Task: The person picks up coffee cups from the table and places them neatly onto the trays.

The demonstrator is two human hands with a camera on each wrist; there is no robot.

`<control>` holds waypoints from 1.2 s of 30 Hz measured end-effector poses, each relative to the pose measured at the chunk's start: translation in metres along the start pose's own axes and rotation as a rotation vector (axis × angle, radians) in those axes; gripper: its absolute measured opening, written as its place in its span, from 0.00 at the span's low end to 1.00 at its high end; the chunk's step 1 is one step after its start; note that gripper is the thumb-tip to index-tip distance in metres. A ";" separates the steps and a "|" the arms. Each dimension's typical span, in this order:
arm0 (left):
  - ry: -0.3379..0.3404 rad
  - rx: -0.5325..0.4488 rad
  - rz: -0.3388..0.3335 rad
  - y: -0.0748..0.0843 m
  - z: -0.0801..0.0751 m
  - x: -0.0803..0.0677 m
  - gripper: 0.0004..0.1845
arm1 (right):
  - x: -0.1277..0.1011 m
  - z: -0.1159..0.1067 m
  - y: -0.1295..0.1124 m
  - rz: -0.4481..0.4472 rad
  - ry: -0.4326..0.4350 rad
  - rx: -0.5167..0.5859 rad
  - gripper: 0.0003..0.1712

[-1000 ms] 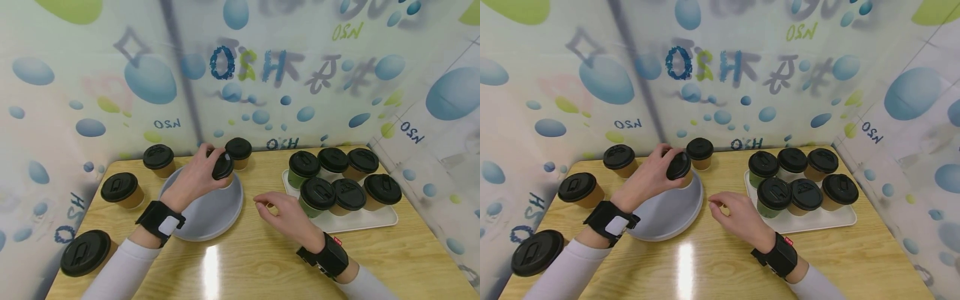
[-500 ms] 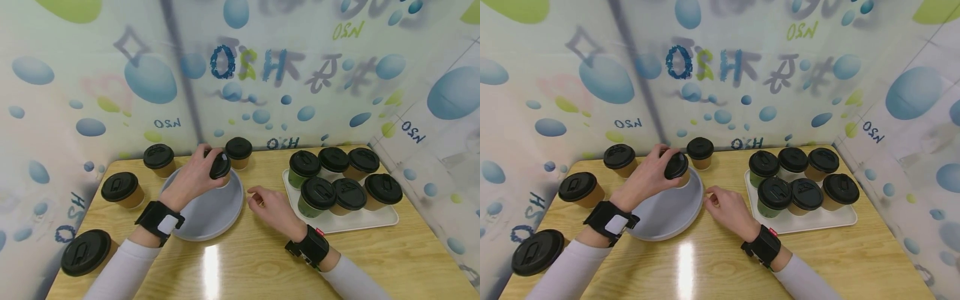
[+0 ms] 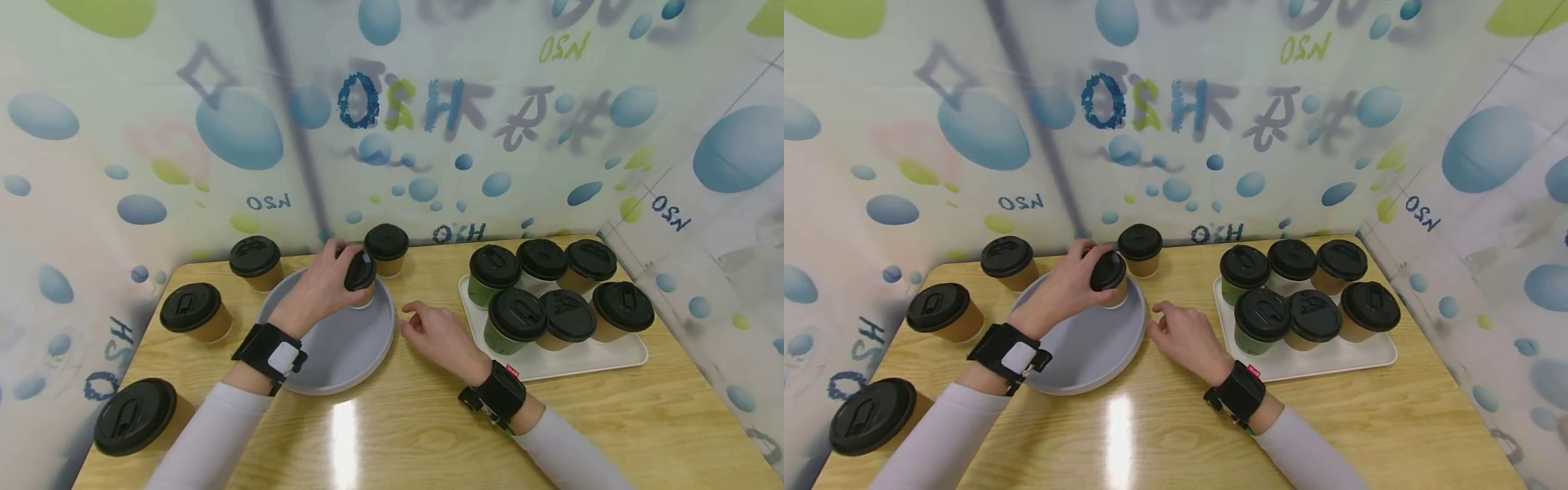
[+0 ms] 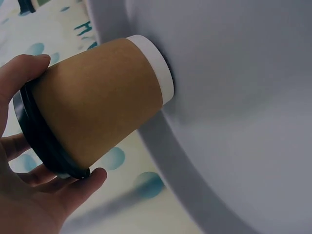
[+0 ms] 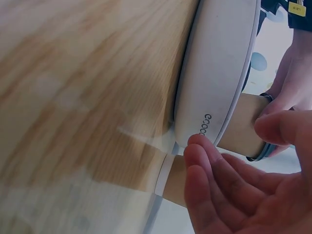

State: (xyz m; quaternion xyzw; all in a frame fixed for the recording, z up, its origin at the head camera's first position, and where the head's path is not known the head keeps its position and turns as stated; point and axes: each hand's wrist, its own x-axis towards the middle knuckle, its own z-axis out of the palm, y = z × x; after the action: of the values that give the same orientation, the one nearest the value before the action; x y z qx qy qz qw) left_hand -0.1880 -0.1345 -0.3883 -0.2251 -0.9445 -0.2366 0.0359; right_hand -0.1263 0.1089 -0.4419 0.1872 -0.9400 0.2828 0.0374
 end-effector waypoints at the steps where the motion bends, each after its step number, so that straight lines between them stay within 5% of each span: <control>1: -0.004 -0.002 -0.005 0.000 0.001 0.000 0.43 | 0.001 0.000 -0.001 0.006 -0.013 0.006 0.19; 7: -0.022 -0.009 -0.011 0.001 0.005 -0.001 0.49 | 0.010 0.007 -0.004 0.048 -0.110 0.053 0.27; 16: -0.030 -0.022 -0.036 -0.003 0.000 -0.018 0.51 | 0.009 0.018 -0.007 0.083 -0.198 0.149 0.27; 25: 0.080 0.046 -0.033 -0.010 -0.010 -0.032 0.44 | 0.019 0.020 -0.005 0.081 -0.147 0.144 0.26; 36: 0.137 0.045 -0.005 -0.011 -0.010 -0.042 0.39 | 0.033 0.022 -0.001 0.081 -0.060 0.104 0.23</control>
State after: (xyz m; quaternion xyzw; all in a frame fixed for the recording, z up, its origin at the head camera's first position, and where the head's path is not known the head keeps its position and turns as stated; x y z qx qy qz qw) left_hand -0.1556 -0.1649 -0.3912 -0.2052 -0.9454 -0.2302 0.1052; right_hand -0.1556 0.0857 -0.4537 0.1593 -0.9315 0.3269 -0.0123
